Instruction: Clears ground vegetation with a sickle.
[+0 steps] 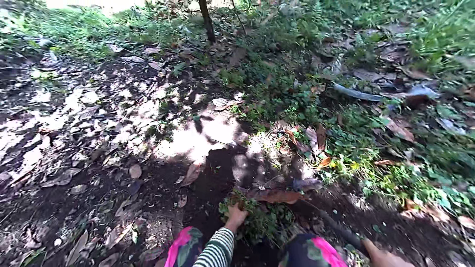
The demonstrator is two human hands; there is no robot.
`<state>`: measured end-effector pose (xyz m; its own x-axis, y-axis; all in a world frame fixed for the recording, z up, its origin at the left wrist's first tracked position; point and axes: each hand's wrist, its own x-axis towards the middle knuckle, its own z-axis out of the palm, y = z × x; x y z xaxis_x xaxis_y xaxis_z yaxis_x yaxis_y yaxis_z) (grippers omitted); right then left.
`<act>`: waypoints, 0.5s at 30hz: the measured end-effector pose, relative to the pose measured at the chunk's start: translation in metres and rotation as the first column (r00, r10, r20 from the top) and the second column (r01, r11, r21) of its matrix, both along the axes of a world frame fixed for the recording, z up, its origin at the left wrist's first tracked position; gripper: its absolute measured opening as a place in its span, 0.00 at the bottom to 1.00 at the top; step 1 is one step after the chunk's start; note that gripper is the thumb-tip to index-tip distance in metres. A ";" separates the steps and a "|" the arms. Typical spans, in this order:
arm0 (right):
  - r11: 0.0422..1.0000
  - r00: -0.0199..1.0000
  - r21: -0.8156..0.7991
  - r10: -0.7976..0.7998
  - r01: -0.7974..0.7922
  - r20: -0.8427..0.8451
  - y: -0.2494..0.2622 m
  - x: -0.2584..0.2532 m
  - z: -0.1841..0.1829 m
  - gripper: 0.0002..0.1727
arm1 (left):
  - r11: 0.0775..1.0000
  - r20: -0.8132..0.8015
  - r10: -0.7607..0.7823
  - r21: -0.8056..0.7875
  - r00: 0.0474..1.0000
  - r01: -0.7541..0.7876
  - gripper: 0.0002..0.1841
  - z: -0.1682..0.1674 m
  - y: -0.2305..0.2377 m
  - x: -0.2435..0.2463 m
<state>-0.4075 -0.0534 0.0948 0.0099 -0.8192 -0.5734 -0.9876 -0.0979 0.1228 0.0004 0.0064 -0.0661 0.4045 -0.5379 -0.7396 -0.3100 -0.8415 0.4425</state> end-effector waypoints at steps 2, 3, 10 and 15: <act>0.999 1.000 -0.028 0.018 -0.018 -0.008 0.000 0.034 0.000 0.21 | 0.996 -0.002 -0.085 0.008 0.996 0.085 0.38 0.006 0.002 -0.008; 0.998 1.000 -0.053 0.017 -0.018 -0.026 0.000 0.049 -0.002 0.20 | 0.991 -0.006 -0.134 -0.003 0.991 0.134 0.37 0.006 0.003 -0.012; 0.994 0.986 -0.087 -0.075 0.062 -0.151 0.017 0.080 -0.018 0.19 | 0.926 -0.119 -0.370 -0.126 0.921 0.355 0.34 0.006 0.013 -0.040; 0.990 0.992 -0.139 -0.043 0.027 -0.117 0.038 0.076 -0.032 0.18 | 0.862 -0.158 -0.480 -0.266 0.863 0.430 0.31 0.008 0.017 -0.043</act>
